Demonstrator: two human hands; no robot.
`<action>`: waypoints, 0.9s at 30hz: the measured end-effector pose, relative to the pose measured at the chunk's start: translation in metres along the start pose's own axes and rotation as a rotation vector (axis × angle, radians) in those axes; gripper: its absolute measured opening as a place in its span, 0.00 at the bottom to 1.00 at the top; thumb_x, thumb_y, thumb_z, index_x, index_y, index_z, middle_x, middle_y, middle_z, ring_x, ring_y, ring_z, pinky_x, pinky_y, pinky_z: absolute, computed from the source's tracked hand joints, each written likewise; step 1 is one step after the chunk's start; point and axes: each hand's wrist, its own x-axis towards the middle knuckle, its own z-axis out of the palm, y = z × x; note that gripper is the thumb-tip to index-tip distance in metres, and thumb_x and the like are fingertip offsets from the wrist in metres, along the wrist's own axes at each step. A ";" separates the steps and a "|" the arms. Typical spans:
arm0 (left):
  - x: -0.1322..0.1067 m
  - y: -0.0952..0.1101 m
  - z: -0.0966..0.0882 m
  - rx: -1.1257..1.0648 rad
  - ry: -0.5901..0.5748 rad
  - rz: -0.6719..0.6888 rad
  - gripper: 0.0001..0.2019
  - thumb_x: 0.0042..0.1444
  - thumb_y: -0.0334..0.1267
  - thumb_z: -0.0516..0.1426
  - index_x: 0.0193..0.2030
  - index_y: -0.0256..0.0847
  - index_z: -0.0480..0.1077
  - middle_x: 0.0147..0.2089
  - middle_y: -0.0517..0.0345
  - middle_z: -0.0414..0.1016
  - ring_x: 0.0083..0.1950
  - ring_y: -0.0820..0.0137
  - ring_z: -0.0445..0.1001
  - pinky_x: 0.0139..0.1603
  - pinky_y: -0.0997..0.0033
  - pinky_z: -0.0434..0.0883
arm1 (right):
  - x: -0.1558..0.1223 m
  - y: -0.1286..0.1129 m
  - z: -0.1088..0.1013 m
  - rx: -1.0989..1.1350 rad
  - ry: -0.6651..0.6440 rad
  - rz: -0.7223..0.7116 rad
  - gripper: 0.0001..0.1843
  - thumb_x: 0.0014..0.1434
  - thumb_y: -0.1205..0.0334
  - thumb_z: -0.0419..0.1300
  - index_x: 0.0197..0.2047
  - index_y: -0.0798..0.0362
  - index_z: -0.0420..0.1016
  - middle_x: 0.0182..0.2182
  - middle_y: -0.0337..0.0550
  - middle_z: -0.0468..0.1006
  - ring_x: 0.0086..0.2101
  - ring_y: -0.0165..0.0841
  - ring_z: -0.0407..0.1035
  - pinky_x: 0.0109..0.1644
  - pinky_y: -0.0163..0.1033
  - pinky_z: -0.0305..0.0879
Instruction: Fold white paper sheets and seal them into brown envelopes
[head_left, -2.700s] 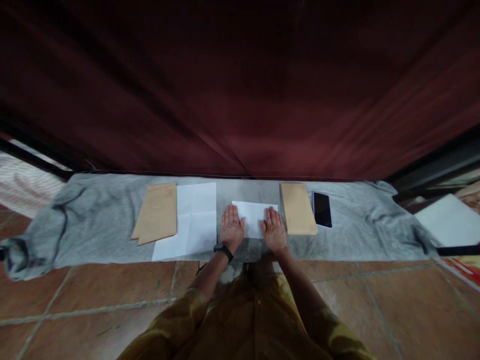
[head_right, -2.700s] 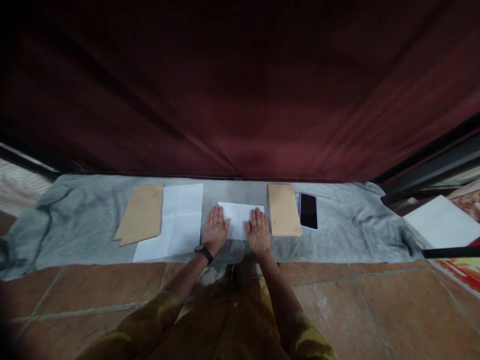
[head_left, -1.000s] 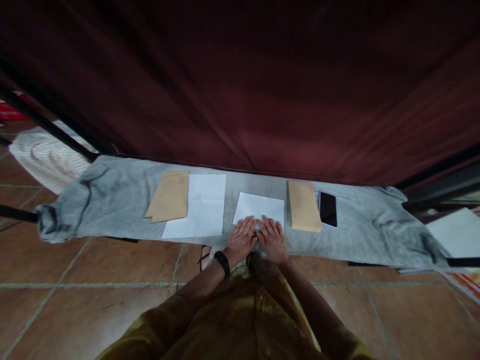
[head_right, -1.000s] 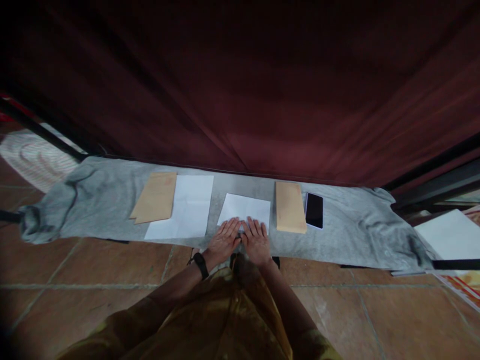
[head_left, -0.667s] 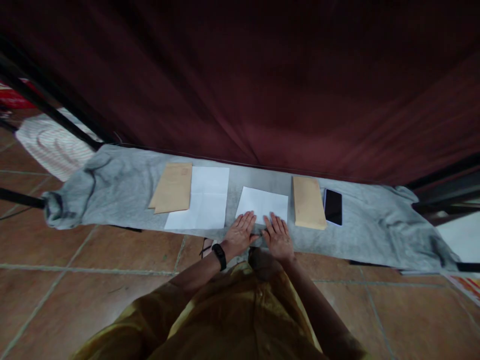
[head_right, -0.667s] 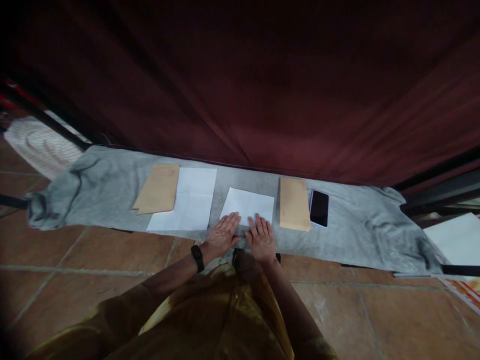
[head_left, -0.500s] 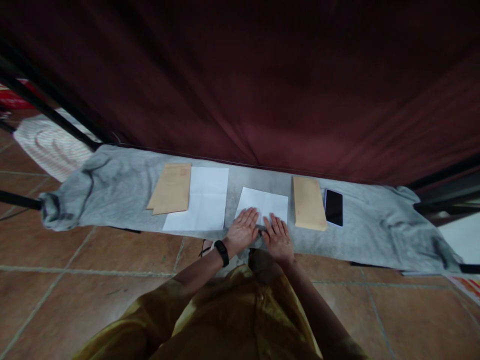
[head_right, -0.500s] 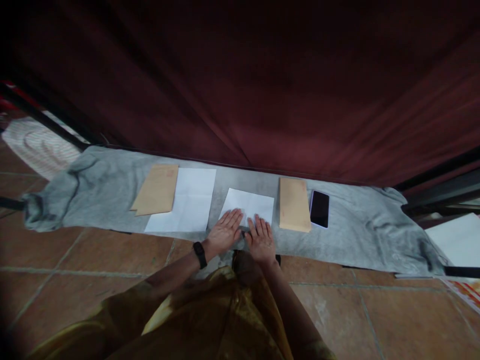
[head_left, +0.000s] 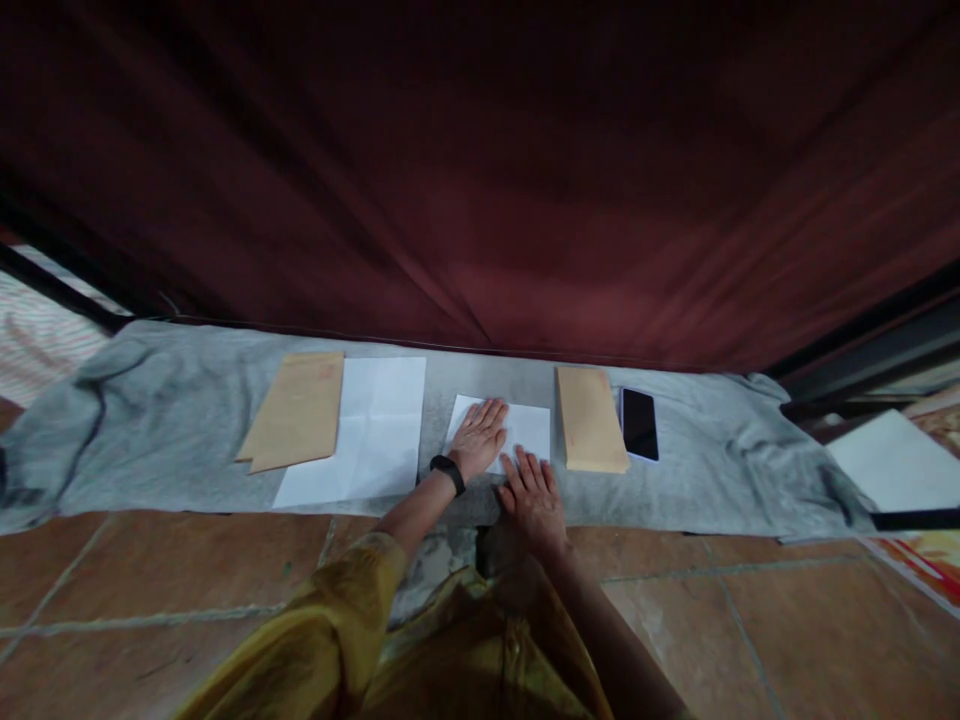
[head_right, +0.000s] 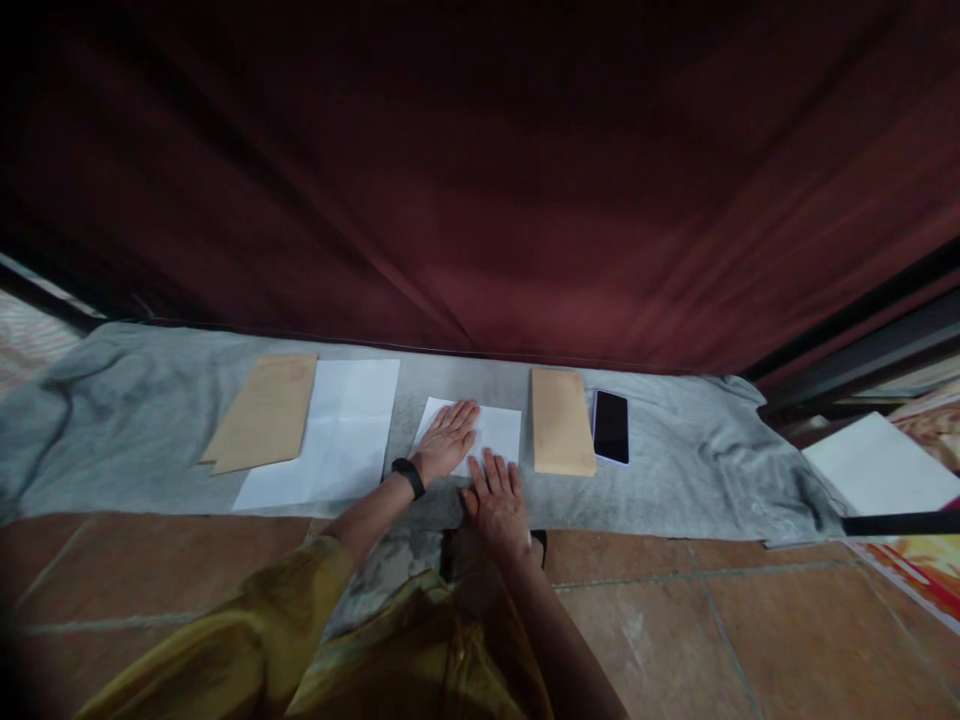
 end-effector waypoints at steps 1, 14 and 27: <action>0.000 -0.003 0.000 0.003 0.003 -0.014 0.27 0.70 0.40 0.42 0.74 0.36 0.55 0.75 0.49 0.56 0.77 0.62 0.50 0.76 0.51 0.46 | 0.000 0.000 0.000 0.002 0.001 0.000 0.29 0.72 0.52 0.51 0.73 0.48 0.57 0.71 0.50 0.57 0.67 0.47 0.57 0.70 0.57 0.51; -0.050 -0.009 0.001 -0.011 0.175 -0.315 0.30 0.68 0.40 0.46 0.74 0.31 0.52 0.74 0.39 0.56 0.76 0.53 0.52 0.73 0.45 0.56 | -0.003 0.002 0.005 0.011 0.037 0.000 0.29 0.72 0.51 0.51 0.73 0.48 0.58 0.71 0.49 0.58 0.67 0.46 0.57 0.71 0.56 0.50; -0.071 -0.011 -0.033 -0.690 0.224 -0.818 0.22 0.56 0.35 0.58 0.58 0.35 0.69 0.43 0.49 0.80 0.45 0.60 0.79 0.50 0.59 0.76 | -0.004 -0.001 0.005 0.010 0.090 0.007 0.28 0.72 0.54 0.51 0.72 0.48 0.59 0.69 0.49 0.62 0.67 0.44 0.58 0.71 0.55 0.50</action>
